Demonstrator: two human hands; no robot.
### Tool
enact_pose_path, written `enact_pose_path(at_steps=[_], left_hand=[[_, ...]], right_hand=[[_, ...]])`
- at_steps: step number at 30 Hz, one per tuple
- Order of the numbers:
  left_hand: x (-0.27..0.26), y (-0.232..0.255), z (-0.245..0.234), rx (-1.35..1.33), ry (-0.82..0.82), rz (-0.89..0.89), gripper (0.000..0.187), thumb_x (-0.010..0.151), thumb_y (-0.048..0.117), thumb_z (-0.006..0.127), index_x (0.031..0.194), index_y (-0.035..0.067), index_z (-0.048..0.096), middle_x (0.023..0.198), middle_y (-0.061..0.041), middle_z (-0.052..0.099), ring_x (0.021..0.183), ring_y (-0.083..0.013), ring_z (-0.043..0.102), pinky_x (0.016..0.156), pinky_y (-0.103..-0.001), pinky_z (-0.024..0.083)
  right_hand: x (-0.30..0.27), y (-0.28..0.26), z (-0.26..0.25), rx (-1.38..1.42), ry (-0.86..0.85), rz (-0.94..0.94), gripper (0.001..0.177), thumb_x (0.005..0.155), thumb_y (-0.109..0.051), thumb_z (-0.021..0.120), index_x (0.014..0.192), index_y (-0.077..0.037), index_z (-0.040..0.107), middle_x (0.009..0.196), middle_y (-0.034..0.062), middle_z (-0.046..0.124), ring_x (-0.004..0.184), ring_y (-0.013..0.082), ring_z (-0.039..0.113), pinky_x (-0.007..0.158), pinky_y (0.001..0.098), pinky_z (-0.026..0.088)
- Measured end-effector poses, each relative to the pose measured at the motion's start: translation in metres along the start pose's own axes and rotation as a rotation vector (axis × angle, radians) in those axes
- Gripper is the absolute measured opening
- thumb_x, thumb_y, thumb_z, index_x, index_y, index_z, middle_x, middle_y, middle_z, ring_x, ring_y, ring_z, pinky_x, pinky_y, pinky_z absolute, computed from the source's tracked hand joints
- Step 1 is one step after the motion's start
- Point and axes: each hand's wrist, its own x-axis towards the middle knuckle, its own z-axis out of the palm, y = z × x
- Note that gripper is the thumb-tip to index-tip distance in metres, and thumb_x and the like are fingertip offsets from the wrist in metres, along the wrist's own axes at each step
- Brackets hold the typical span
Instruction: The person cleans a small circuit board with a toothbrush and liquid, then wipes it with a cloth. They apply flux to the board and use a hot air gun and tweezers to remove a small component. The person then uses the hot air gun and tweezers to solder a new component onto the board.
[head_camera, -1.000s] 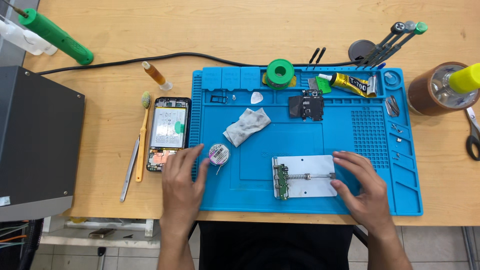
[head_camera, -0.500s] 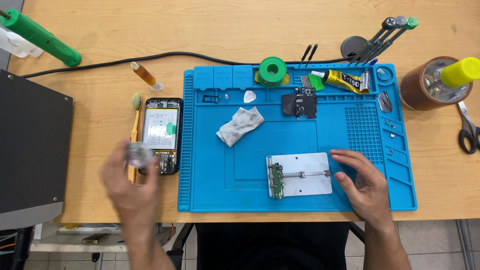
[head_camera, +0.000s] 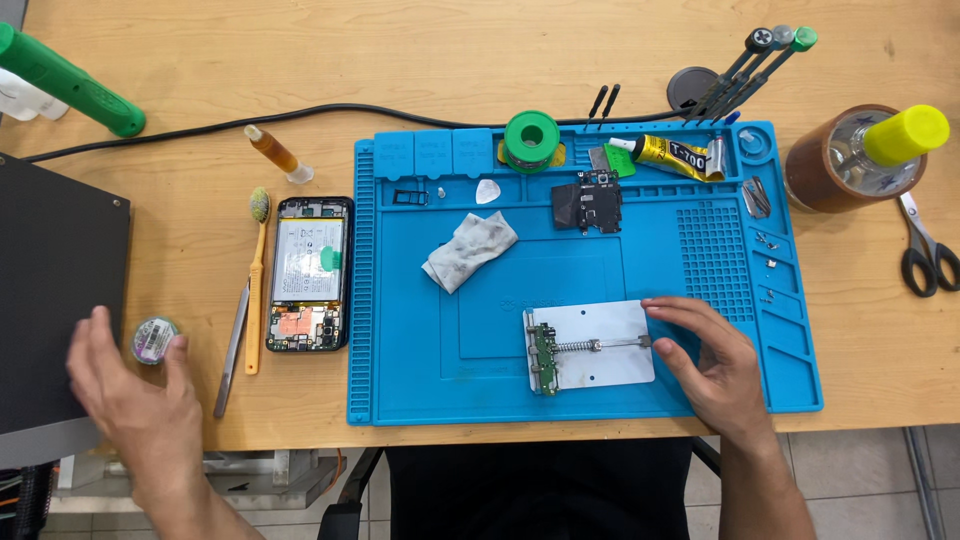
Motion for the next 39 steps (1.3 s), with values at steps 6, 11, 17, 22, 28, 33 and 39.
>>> enact_pose_path(at_steps=[6,11,17,22,28,33,39], left_hand=[[-0.029,0.028,0.014,-0.073,0.187,0.145,0.012,0.114,-0.003,0.08,0.113,-0.013,0.073,0.132,-0.026,0.066,0.125,-0.0402,0.054,0.102,-0.053,0.051],[-0.045,0.058,0.026,-0.153,0.064,0.098,0.021,0.109,0.011,0.071,0.093,-0.002,0.07,0.112,-0.016,0.072,0.112,-0.032,0.062,0.105,-0.047,0.043],[-0.042,0.064,0.026,-0.207,0.088,0.036,0.016,0.107,0.002,0.069,0.12,-0.007,0.065,0.116,-0.02,0.065,0.113,-0.034,0.061,0.101,-0.046,0.051],[-0.025,0.05,0.021,-0.141,0.103,-0.025,0.016,0.107,0.001,0.066,0.122,-0.007,0.064,0.116,-0.02,0.064,0.111,-0.0341,0.06,0.098,-0.05,0.048],[0.046,0.06,0.028,-0.202,-0.148,-0.022,0.021,0.109,0.01,0.063,0.125,-0.003,0.064,0.115,-0.016,0.066,0.104,-0.0285,0.06,0.088,-0.043,0.049],[0.131,0.08,0.067,-0.224,-0.366,0.054,0.07,0.101,0.042,0.066,0.154,0.002,0.043,0.137,-0.017,0.054,0.128,-0.0318,0.045,0.103,-0.049,0.039],[0.164,0.06,0.107,-0.493,-0.206,0.211,0.01,0.105,0.015,0.058,0.101,0.006,0.06,0.095,-0.007,0.07,0.092,-0.0235,0.069,0.084,-0.04,0.05]], right_hand=[[0.001,-0.002,-0.001,-0.021,-0.006,0.01,0.032,0.094,-0.016,0.066,0.124,-0.005,0.069,0.13,0.0159,0.071,0.128,0.0298,0.067,0.109,0.0396,0.056],[-0.001,0.0,-0.001,0.0,-0.008,0.024,0.031,0.094,-0.014,0.066,0.124,-0.005,0.069,0.13,0.0163,0.071,0.128,0.0296,0.067,0.109,0.0387,0.056],[-0.001,-0.003,0.001,-0.01,-0.009,0.034,0.03,0.094,-0.013,0.066,0.123,-0.004,0.07,0.128,0.0161,0.072,0.127,0.0297,0.068,0.109,0.039,0.057],[-0.001,-0.001,0.001,-0.054,-0.017,0.034,0.031,0.094,-0.013,0.065,0.123,-0.004,0.069,0.129,0.016,0.072,0.127,0.0288,0.068,0.108,0.0381,0.057],[-0.001,0.0,0.001,-0.033,-0.009,0.044,0.031,0.093,-0.013,0.066,0.123,-0.004,0.07,0.128,0.0156,0.073,0.127,0.0289,0.068,0.109,0.0384,0.056],[0.0,-0.001,-0.001,-0.052,0.009,0.055,0.032,0.093,-0.016,0.066,0.123,-0.006,0.071,0.128,0.0141,0.074,0.126,0.0275,0.069,0.108,0.0381,0.056],[0.0,-0.01,0.001,-0.065,0.041,0.119,0.03,0.094,-0.012,0.065,0.121,-0.002,0.073,0.127,0.016,0.075,0.125,0.0289,0.069,0.108,0.0396,0.056]])
